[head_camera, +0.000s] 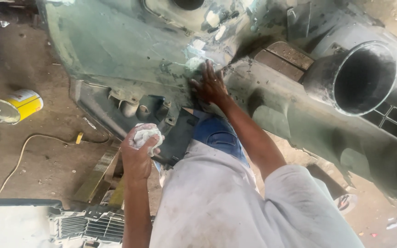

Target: The person applies a white substance to a large metal car part using a cloth, rubbing it into the surface. They then pick up a roll of tape and a small stick, appearing to prepare for the next step.

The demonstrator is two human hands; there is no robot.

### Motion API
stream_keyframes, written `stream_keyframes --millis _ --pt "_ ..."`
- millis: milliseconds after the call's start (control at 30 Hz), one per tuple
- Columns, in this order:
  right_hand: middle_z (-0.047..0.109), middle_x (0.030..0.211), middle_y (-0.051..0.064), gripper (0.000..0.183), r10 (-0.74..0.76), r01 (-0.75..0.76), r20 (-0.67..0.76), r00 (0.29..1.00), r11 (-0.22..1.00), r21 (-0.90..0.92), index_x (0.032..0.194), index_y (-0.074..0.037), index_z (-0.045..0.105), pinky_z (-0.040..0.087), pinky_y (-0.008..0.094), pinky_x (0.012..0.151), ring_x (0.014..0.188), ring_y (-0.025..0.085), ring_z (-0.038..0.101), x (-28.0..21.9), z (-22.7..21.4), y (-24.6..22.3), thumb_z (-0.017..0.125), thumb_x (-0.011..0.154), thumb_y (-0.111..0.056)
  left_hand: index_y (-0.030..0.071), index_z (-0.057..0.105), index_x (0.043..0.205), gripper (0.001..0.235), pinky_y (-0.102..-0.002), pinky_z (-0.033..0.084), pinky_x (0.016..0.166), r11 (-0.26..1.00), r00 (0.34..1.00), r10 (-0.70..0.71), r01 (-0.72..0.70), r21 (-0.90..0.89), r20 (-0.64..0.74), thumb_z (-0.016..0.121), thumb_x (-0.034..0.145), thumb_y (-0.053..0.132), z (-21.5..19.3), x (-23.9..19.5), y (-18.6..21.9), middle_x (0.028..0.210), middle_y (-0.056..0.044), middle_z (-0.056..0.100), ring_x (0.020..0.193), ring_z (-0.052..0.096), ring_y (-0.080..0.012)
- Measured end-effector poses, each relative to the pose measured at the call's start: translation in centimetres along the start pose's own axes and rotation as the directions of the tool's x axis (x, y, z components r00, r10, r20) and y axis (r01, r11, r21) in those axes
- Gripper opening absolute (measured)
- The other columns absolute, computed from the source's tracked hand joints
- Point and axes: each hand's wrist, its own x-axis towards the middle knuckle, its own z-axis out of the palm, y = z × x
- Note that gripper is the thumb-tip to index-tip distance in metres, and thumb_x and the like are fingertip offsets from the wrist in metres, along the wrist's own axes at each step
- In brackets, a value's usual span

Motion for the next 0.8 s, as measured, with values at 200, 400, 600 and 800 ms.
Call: stream_keyframes --millis 200,400,600,800 --pt "0.012 0.171 0.022 0.074 0.015 0.0 0.123 0.992 0.993 -0.118 0.163 -0.017 0.026 0.006 0.066 0.126 0.161 0.038 0.005 0.3 1.9 3.5 0.035 0.105 -0.061 0.001 0.069 0.112 0.031 -0.025 0.051 0.055 0.999 1.0 0.007 -0.007 0.048 0.01 0.074 0.082 -0.001 -0.4 0.3 -0.4 0.095 -0.009 0.072 0.081 0.073 -0.0178" --pt "0.028 0.167 0.017 0.052 -0.04 0.094 0.228 0.973 0.969 -0.23 0.15 -0.023 0.054 0.024 0.069 0.119 0.16 0.042 0.021 -1.8 -3.1 -0.7 0.045 0.106 -0.05 0.002 0.068 0.118 0.035 -0.025 0.053 0.058 1.0 1.0 0.004 -0.004 0.028 0.008 0.076 0.084 0.003 0.6 0.2 -0.2 0.099 -0.009 0.073 0.084 0.073 -0.0186" --pt "0.055 0.152 0.017 0.072 -0.294 0.011 0.062 0.954 0.24 0.971 0.15 -0.005 0.05 0.049 0.045 0.116 0.142 0.032 0.053 -12.6 -13.7 -11.4 0.077 0.092 -0.038 0.002 0.059 0.144 0.059 -0.031 0.062 0.073 1.0 0.989 0.024 -0.022 -0.014 0.143 0.068 0.098 0.039 1.3 1.8 -0.5 0.127 -0.013 0.066 0.101 0.071 -0.0206" --pt "0.051 0.15 0.017 0.084 -0.354 0.321 -0.108 0.929 0.623 0.713 0.149 -0.006 0.048 0.043 0.043 0.11 0.135 0.029 0.05 -16.1 -18.2 -16.4 0.089 0.08 -0.031 0.029 0.003 0.177 0.102 -0.034 0.053 0.082 0.87 0.895 -0.016 0.232 -0.434 0.445 0.062 0.104 0.067 3.4 1.8 0.4 0.148 -0.01 0.051 0.118 0.058 -0.0221"
